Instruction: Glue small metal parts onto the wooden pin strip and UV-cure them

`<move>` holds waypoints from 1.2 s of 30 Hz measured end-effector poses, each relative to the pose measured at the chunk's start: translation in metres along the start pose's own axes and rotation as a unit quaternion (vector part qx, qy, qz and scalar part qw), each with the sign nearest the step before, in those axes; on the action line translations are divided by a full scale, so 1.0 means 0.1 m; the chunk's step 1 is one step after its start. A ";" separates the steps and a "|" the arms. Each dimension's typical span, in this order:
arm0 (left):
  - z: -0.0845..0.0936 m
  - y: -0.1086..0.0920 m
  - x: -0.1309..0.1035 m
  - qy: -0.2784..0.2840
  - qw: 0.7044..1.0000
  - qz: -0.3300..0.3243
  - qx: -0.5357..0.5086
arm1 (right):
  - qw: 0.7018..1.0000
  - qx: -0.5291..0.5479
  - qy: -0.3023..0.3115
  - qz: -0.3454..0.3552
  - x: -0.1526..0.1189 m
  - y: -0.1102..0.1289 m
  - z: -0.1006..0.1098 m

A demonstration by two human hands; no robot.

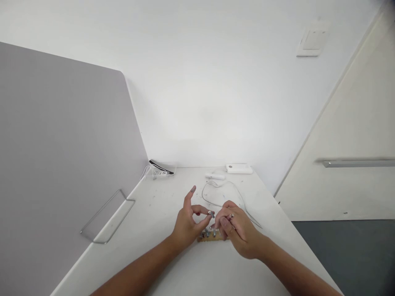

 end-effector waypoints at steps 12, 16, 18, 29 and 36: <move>-0.02 -0.01 0.00 -0.008 1.000 -0.014 -0.008 | 0.991 -0.090 -0.082 -0.053 -0.06 -0.24 0.13; -0.02 0.00 0.01 -0.005 1.000 -0.017 -0.016 | 0.992 -0.096 -0.065 -0.049 -0.07 -0.24 0.17; -0.03 0.01 0.01 -0.002 1.000 -0.013 -0.018 | 0.995 -0.077 -0.042 -0.041 -0.06 -0.20 0.16; -0.01 0.01 0.00 0.002 1.000 -0.009 -0.009 | 0.999 -0.003 0.006 -0.036 -0.02 -0.04 -0.02; -0.02 0.02 0.01 0.001 1.000 -0.020 -0.007 | 0.995 -0.043 -0.061 -0.064 -0.05 -0.20 0.09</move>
Point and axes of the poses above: each hand's wrist, its own x-axis towards the middle knuckle, its own z-axis out of the back of the hand, y = z × x, the point moved 6 cm from there along x, towards the middle knuckle, and after that the axes turned 12 degrees about y, right-handed, at the moved point
